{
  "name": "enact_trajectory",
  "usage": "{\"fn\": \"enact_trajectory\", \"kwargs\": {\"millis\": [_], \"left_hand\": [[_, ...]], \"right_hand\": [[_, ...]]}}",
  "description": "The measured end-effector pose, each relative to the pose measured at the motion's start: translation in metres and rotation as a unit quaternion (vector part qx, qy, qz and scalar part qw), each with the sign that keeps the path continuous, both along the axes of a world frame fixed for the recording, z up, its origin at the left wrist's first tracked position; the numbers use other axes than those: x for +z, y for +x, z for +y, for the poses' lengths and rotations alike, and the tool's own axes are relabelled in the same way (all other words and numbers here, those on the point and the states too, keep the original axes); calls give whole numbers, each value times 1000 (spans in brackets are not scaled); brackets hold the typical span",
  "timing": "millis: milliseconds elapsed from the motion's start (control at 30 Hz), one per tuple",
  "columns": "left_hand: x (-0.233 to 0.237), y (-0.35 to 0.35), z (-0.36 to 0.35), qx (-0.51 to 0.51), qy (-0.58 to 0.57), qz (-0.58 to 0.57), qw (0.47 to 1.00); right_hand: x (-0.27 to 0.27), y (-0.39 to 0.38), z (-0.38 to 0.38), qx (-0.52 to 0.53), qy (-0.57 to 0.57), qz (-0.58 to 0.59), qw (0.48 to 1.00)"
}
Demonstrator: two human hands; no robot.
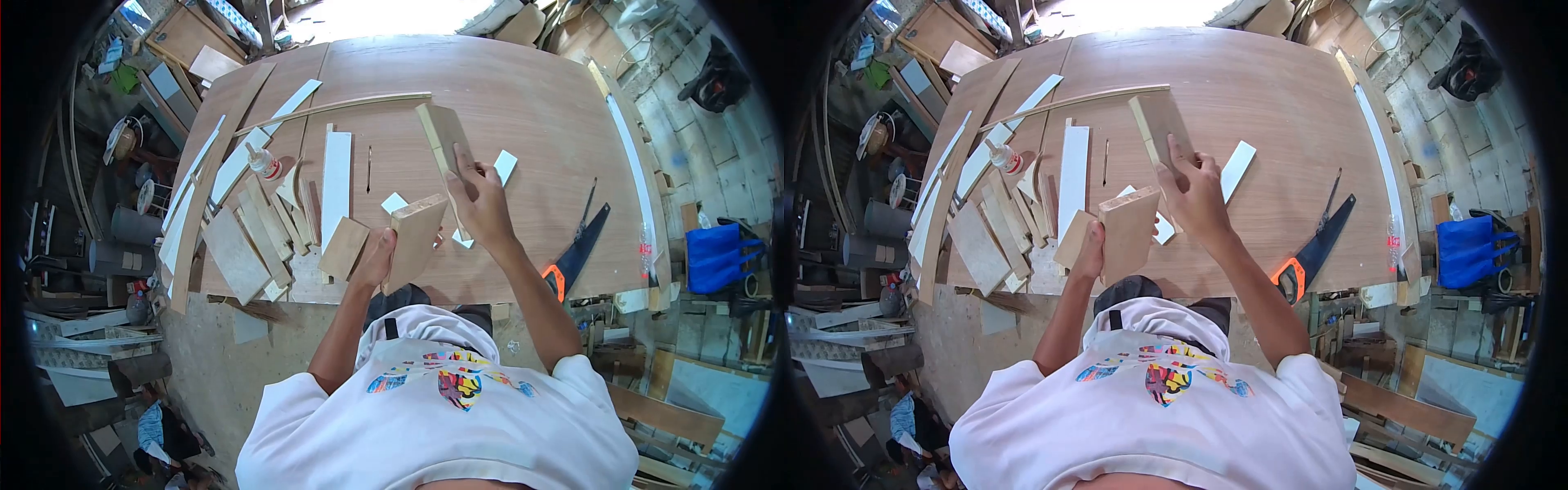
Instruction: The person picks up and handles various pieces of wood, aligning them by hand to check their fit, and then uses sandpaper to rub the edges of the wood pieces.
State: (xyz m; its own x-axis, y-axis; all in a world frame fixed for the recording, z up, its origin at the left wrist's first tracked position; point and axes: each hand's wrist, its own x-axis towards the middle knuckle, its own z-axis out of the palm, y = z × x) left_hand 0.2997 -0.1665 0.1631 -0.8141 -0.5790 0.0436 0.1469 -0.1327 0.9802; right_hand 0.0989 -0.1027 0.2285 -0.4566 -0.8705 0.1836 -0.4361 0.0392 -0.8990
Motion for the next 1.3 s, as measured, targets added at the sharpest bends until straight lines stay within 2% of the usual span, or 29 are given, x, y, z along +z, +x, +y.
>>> {"fn": "enact_trajectory", "kwargs": {"millis": [67,100,133,167,200,267,300,400,433,467,533,600,667,733,800,833,867,900,933,1000,1033,1067,1100,1133,1200,1233,1267,1300], "left_hand": [[2,-7,4,43,30,44,998],[1,-6,3,46,31,44,997],[-2,-5,2,77,37,-3,996],[-4,-6,-1,106,40,-48,992],[-6,-11,-1,103,37,-45,993],[-9,-19,6,152,-12,-27,988],[-8,-18,8,152,-11,-26,988],[3,-10,5,64,-19,1,998],[5,-7,6,67,-17,-1,998],[8,-8,3,82,3,13,997],[7,-4,-2,106,29,23,994],[-3,1,-11,105,-18,-76,991],[-18,-2,-9,117,-36,-74,990],[-21,-1,-7,130,-58,-69,987],[-10,7,-8,17,-11,-26,999],[-24,10,-5,16,-11,-27,999],[-50,10,-3,21,37,13,999],[-63,10,-4,26,85,54,995],[-61,9,-7,28,83,56,995],[-58,10,-9,47,125,47,990],[-62,13,-7,49,128,46,990],[-66,16,-6,72,96,16,993],[-70,16,-6,92,63,-14,994],[-53,14,-5,87,63,-15,994],[-5,11,3,1,74,-56,996],[-6,8,4,-2,70,-56,996],[-7,5,7,-51,157,34,986],[-8,3,10,-99,245,122,957]], "right_hand": [[9,5,9,-23,-60,175,983],[16,18,20,-16,-78,150,986],[25,32,32,-13,-75,149,986],[35,45,41,16,-83,229,970],[40,52,42,43,-90,308,946],[22,48,28,34,-78,308,948],[13,36,16,17,-47,253,966],[-3,-1,-13,-23,35,71,997],[-4,-4,-12,-31,31,138,989],[-4,-2,-10,-28,27,141,989],[-3,17,16,-23,-56,102,993],[14,39,31,12,-65,118,991],[25,56,35,38,-77,300,950],[22,43,16,17,-80,317,945],[7,21,-4,-3,-46,154,987],[4,10,-8,10,-16,67,998],[3,0,-9,24,13,-20,999],[6,-2,-4,17,24,15,999],[8,1,2,19,22,16,999],[13,11,23,15,-69,16,997],[23,21,33,26,-91,72,993],[28,29,38,25,-90,71,993],[32,36,42,27,-77,180,980],[33,40,44,28,-62,288,955],[28,29,30,12,-61,278,959],[19,19,19,41,-26,117,992],[11,9,9,70,7,-48,996],[5,-1,4,106,49,-117,986]]}}
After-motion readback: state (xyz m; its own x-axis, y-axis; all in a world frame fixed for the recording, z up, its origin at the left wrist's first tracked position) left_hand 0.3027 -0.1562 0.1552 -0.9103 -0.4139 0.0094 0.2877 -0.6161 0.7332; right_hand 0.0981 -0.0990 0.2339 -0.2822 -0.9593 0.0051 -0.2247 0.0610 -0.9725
